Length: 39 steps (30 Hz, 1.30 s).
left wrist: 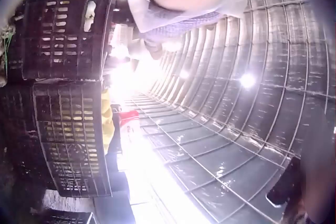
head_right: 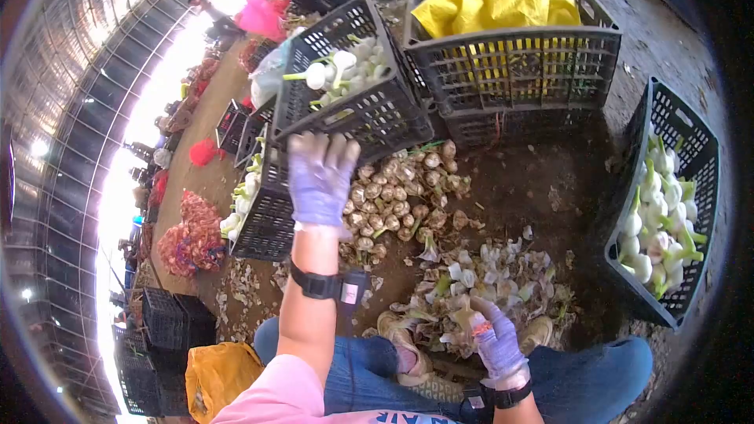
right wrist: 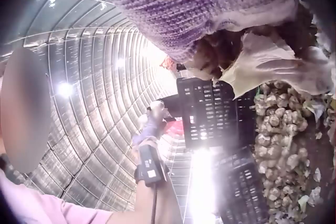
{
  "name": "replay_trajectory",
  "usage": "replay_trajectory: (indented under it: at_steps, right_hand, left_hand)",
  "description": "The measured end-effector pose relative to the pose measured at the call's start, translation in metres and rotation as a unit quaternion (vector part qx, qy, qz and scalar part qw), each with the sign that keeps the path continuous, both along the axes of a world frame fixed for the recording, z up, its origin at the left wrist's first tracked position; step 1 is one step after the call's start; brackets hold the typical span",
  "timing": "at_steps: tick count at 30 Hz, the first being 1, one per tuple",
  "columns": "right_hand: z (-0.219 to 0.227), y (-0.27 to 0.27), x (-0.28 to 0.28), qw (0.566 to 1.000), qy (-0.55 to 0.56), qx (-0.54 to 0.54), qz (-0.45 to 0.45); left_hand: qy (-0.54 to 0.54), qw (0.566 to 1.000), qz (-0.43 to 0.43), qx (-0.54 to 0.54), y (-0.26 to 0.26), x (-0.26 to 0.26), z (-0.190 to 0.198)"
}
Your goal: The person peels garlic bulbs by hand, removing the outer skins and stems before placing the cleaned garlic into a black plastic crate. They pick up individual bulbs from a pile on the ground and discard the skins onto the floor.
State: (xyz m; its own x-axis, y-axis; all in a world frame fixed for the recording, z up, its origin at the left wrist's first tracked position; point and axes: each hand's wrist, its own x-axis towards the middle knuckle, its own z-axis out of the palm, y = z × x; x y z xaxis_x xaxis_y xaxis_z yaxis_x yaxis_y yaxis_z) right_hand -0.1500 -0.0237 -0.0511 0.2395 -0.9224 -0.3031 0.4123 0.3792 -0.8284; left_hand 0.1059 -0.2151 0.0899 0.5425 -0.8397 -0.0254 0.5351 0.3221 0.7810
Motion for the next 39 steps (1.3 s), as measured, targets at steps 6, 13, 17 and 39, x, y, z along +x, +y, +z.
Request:
replay_trajectory:
  at_steps: [6, 13, 17, 39]
  right_hand:
    - [0.001, -0.011, -0.006, 0.988, 0.099, 0.108, 0.043]
    - [-0.019, -0.031, 0.006, 0.988, 0.062, 0.140, -0.006]
    - [-0.052, -0.017, 0.012, 0.982, 0.156, 0.103, -0.037]
    - [0.028, 0.012, 0.005, 0.994, -0.056, 0.033, -0.088]
  left_hand:
    - [-0.066, 0.954, -0.112, 0.269, 0.011, 0.013, -0.189]
    - [-0.531, 0.763, -0.221, 0.293, -0.010, -0.024, -0.337]
    - [-0.739, 0.498, -0.308, 0.334, -0.027, -0.071, -0.351]
    - [-0.668, 0.672, -0.304, -0.097, 0.178, -0.085, -0.078]
